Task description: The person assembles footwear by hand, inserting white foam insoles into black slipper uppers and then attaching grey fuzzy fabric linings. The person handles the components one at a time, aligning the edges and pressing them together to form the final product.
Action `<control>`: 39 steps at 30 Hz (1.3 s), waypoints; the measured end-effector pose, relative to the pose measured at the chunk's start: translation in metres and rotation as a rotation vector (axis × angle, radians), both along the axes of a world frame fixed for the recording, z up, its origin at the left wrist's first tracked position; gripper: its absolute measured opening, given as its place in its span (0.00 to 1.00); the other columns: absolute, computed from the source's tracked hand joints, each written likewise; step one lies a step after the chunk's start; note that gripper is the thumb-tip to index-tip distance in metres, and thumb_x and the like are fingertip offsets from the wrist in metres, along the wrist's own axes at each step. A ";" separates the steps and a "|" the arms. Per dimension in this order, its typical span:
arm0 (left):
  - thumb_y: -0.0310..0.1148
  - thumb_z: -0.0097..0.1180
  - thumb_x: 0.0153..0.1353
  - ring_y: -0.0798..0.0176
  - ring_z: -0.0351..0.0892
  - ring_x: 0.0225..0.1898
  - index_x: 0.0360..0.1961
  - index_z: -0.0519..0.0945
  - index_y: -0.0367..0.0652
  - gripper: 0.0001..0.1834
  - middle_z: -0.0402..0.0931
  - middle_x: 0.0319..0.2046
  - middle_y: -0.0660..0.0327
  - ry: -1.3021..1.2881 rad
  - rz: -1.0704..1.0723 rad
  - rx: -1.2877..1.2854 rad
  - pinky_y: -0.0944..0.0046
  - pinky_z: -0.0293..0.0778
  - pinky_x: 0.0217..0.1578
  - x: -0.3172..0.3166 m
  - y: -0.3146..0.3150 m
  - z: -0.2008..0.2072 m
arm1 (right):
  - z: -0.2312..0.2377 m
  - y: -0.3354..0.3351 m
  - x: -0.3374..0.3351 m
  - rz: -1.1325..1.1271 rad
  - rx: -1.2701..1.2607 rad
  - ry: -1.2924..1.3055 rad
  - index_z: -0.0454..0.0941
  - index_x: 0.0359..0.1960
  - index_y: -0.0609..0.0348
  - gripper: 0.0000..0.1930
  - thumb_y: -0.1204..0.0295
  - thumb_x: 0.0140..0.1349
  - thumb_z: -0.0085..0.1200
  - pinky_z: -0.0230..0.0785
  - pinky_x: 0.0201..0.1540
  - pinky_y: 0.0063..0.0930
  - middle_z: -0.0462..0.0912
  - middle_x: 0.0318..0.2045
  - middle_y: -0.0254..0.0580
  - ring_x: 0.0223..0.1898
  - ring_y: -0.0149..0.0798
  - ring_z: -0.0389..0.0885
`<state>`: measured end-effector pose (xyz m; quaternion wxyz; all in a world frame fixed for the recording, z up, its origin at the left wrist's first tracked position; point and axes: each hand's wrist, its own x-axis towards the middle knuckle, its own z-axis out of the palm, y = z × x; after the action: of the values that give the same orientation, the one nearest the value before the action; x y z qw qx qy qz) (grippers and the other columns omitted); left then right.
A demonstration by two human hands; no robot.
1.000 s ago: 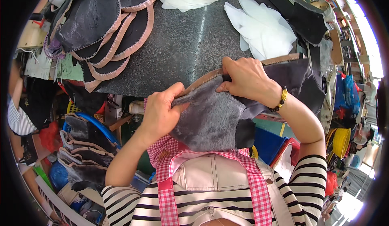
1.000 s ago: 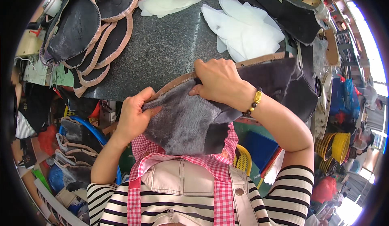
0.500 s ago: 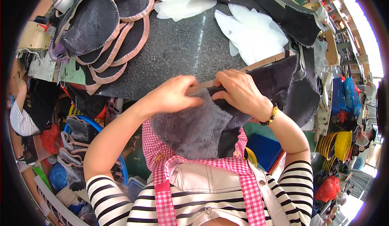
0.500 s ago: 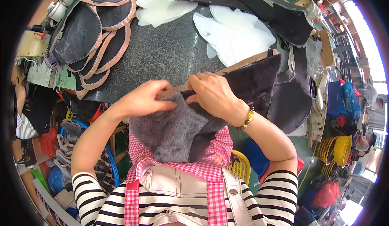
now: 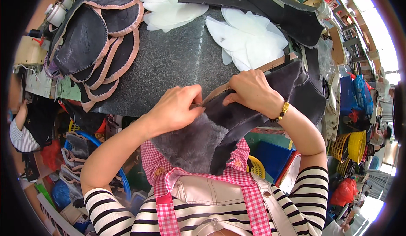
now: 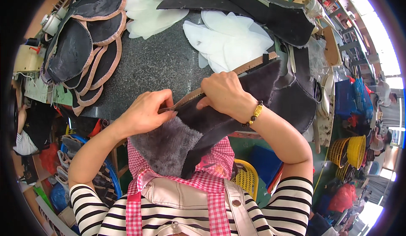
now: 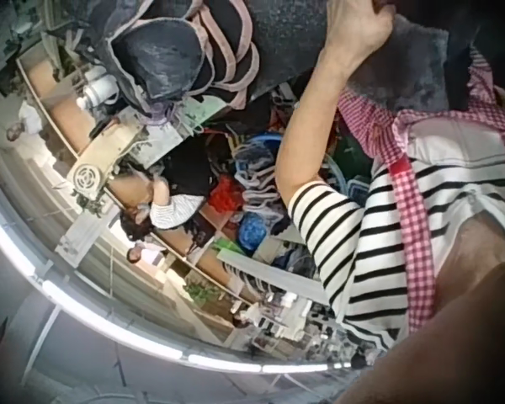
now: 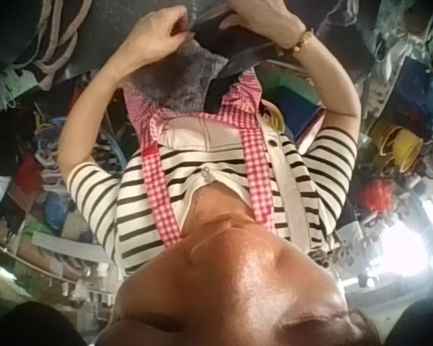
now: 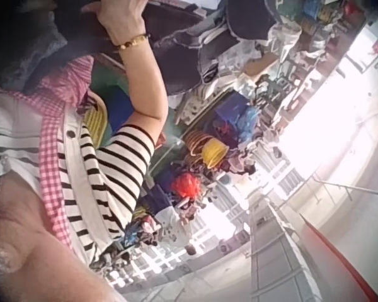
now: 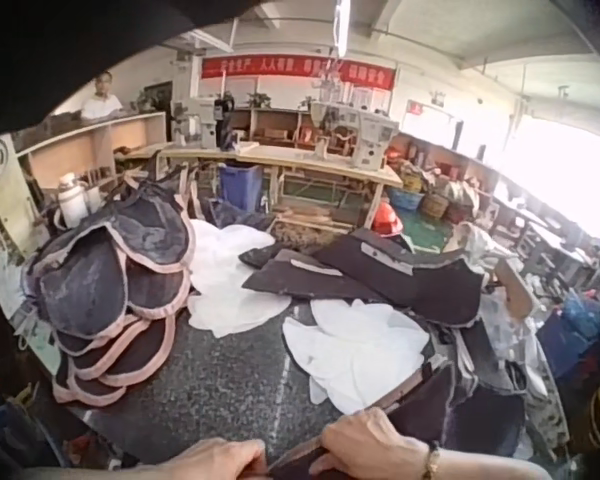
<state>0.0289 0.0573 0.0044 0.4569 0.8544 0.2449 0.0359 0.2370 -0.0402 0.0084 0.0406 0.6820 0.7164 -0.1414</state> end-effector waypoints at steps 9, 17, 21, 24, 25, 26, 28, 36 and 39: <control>0.36 0.72 0.43 0.50 0.83 0.31 0.43 0.77 0.33 0.27 0.81 0.26 0.50 0.160 -0.064 -0.036 0.55 0.74 0.32 0.050 -0.008 -0.005 | 0.020 -0.016 0.036 -0.044 -0.022 0.038 0.82 0.35 0.60 0.22 0.55 0.45 0.67 0.70 0.36 0.43 0.81 0.25 0.49 0.33 0.52 0.81; 0.40 0.65 0.50 0.39 0.79 0.31 0.25 0.74 0.35 0.18 0.77 0.23 0.46 -0.083 -0.038 0.188 0.48 0.72 0.33 0.078 -0.027 -0.023 | 0.015 -0.011 0.029 0.016 0.013 -0.124 0.83 0.29 0.59 0.18 0.57 0.44 0.68 0.72 0.33 0.40 0.82 0.22 0.47 0.30 0.50 0.83; 0.38 0.64 0.51 0.40 0.80 0.31 0.27 0.76 0.35 0.16 0.78 0.23 0.46 -0.044 -0.074 0.219 0.49 0.73 0.33 0.069 -0.017 -0.011 | 0.035 -0.019 0.040 0.021 0.109 0.050 0.82 0.33 0.57 0.19 0.58 0.44 0.67 0.71 0.37 0.43 0.81 0.24 0.46 0.33 0.51 0.81; 0.37 0.65 0.49 0.42 0.81 0.32 0.27 0.77 0.34 0.16 0.79 0.24 0.45 0.013 -0.154 0.259 0.49 0.73 0.32 0.066 -0.017 -0.010 | 0.014 -0.033 0.041 0.071 0.163 0.111 0.79 0.32 0.59 0.17 0.61 0.45 0.67 0.70 0.40 0.42 0.81 0.27 0.45 0.36 0.52 0.80; 0.37 0.66 0.49 0.42 0.81 0.32 0.26 0.77 0.34 0.16 0.79 0.24 0.45 0.004 -0.129 0.234 0.49 0.73 0.33 0.072 -0.018 -0.016 | 0.013 -0.032 0.040 0.081 0.174 0.121 0.79 0.31 0.60 0.17 0.62 0.45 0.67 0.70 0.41 0.42 0.81 0.28 0.45 0.36 0.52 0.80; 0.37 0.66 0.48 0.42 0.81 0.32 0.25 0.77 0.34 0.16 0.79 0.24 0.45 -0.008 -0.101 0.208 0.49 0.73 0.33 0.080 -0.019 -0.021 | 0.012 -0.031 0.040 0.096 0.183 0.128 0.78 0.30 0.60 0.16 0.62 0.45 0.67 0.70 0.42 0.41 0.81 0.29 0.45 0.37 0.52 0.79; 0.37 0.68 0.46 0.40 0.81 0.33 0.23 0.77 0.33 0.16 0.79 0.25 0.43 0.024 -0.068 0.153 0.48 0.74 0.35 0.089 -0.017 -0.019 | 0.015 -0.035 0.036 0.199 0.291 0.042 0.76 0.28 0.60 0.15 0.64 0.45 0.65 0.69 0.44 0.39 0.80 0.28 0.44 0.35 0.49 0.80; 0.30 0.64 0.48 0.39 0.80 0.32 0.28 0.79 0.32 0.11 0.78 0.24 0.40 -0.017 -0.040 0.282 0.47 0.75 0.35 0.088 -0.025 -0.029 | 0.048 -0.052 0.092 -0.346 0.123 0.523 0.83 0.32 0.59 0.13 0.70 0.43 0.67 0.70 0.29 0.33 0.81 0.20 0.47 0.24 0.42 0.81; 0.30 0.63 0.48 0.39 0.80 0.32 0.30 0.80 0.32 0.11 0.78 0.24 0.40 -0.040 -0.059 0.255 0.47 0.75 0.36 0.089 -0.025 -0.026 | 0.011 -0.043 0.113 -0.494 0.095 0.618 0.83 0.30 0.63 0.12 0.70 0.44 0.66 0.70 0.29 0.35 0.81 0.19 0.48 0.23 0.42 0.81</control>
<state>0.1178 0.0321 -0.0221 0.3501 0.9115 0.2041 0.0705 0.3497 -0.0836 0.0192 -0.2437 0.7602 0.5148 -0.3125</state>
